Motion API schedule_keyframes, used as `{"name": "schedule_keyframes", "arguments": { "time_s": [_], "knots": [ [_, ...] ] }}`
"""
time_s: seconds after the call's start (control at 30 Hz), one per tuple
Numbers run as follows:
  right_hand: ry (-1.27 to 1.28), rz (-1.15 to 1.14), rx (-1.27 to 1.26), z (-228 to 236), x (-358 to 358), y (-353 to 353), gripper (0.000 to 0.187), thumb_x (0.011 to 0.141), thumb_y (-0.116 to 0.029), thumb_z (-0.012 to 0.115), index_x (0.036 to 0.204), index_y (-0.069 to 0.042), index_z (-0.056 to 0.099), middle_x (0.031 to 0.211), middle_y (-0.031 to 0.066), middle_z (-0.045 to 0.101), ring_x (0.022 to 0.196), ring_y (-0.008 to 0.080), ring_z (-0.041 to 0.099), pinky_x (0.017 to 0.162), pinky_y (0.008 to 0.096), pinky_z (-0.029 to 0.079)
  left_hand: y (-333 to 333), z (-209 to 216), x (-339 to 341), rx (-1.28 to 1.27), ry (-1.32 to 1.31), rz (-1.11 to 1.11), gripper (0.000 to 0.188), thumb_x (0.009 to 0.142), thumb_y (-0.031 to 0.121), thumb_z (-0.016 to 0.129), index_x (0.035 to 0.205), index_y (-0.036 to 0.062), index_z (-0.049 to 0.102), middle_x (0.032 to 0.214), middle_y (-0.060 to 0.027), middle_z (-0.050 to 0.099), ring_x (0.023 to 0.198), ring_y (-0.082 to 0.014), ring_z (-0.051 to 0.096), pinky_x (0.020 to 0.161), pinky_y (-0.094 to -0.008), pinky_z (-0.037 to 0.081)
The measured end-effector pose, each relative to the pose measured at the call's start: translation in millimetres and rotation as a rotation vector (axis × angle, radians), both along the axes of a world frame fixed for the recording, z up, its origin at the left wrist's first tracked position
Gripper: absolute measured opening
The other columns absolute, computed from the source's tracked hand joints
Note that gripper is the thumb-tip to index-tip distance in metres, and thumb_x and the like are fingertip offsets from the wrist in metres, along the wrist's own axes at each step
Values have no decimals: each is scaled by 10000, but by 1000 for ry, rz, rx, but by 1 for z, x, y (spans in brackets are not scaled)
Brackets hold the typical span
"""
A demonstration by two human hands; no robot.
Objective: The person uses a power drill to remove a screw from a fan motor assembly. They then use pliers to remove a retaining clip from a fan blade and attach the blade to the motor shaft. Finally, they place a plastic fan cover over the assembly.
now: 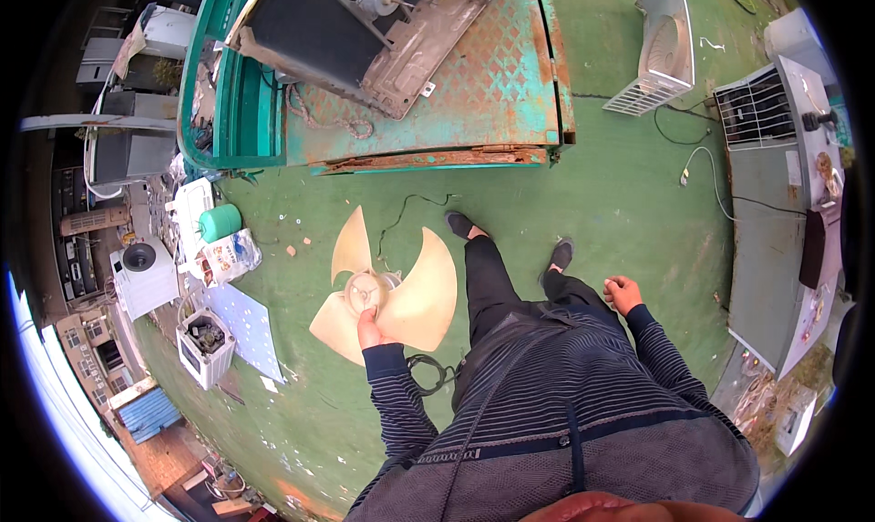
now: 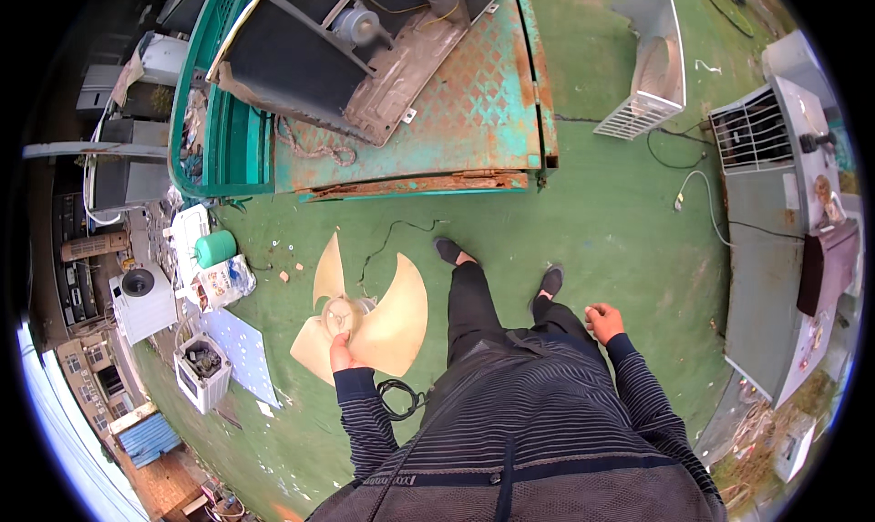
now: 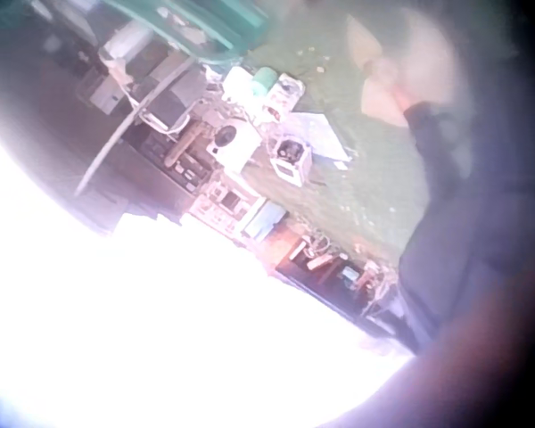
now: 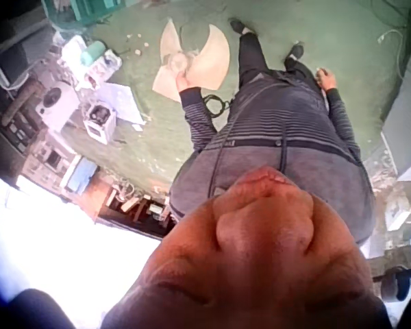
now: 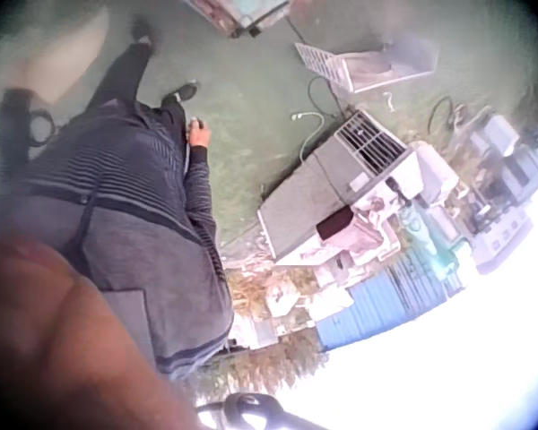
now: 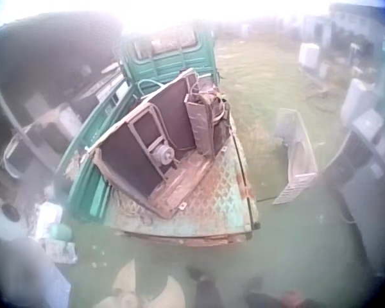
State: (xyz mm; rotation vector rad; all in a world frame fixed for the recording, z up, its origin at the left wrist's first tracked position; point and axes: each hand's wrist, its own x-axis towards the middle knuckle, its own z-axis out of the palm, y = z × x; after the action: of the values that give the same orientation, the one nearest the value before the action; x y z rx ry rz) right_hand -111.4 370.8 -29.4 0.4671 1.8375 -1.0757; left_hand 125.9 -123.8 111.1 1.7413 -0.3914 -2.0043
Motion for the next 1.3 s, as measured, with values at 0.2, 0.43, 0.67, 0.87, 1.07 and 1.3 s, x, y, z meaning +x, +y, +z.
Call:
{"name": "schedule_keyframes", "arguments": {
  "time_s": [0.2, 0.43, 0.67, 0.87, 1.07, 1.3],
  "knots": [
    [323, 19, 203, -41, 7, 124, 383, 890, -307, 668, 1025, 51, 677, 839, 119, 710, 714, 173, 674, 670, 338, 547, 85, 35, -69, 84, 202, -178, 568, 886, 272, 487, 1367, -30, 486, 1373, -220, 541, 1278, -398, 514, 1074, -596, 409],
    [287, -592, 127, -16, 53, 191, 335, 893, -289, 664, 989, 31, 683, 804, 75, 689, 700, 150, 636, 659, 327, 529, 193, 69, -260, 69, 408, -800, 515, 925, 280, 464, 1341, -21, 507, 1332, -210, 567, 1220, -379, 549, 1054, -539, 429],
    [184, -867, 262, -17, 127, 193, 362, 868, -317, 669, 986, 22, 713, 860, 119, 734, 758, 201, 682, 749, 342, 541, 340, 75, -405, 194, 585, -1313, 486, 928, 260, 460, 1327, -8, 527, 1314, -198, 587, 1206, -366, 560, 1070, -498, 419],
    [186, -1119, 229, -13, 126, 215, 372, 855, -343, 681, 940, 17, 720, 830, 96, 723, 741, 182, 658, 749, 332, 528, 488, 69, -483, 244, 627, -1562, 481, 928, 206, 461, 1369, 17, 494, 1312, -192, 587, 1197, -351, 574, 1038, -494, 453],
    [273, -948, 347, -4, 63, 281, 338, 859, -319, 665, 902, 11, 721, 771, 90, 709, 678, 168, 644, 623, 340, 519, 589, 84, -538, 331, 754, -1542, 493, 896, 15, 478, 1387, 28, 438, 1295, -154, 567, 1140, -303, 606, 947, -451, 531],
    [10, -1279, 28, 8, 0, 373, 324, 935, -304, 608, 1145, -59, 583, 830, 84, 659, 599, 169, 593, 447, 308, 406, 650, 51, -575, -33, 344, -1530, 397, 836, 104, 609, 1205, -25, 539, 1094, -115, 610, 967, -203, 600, 858, -339, 498]
  ]
}}
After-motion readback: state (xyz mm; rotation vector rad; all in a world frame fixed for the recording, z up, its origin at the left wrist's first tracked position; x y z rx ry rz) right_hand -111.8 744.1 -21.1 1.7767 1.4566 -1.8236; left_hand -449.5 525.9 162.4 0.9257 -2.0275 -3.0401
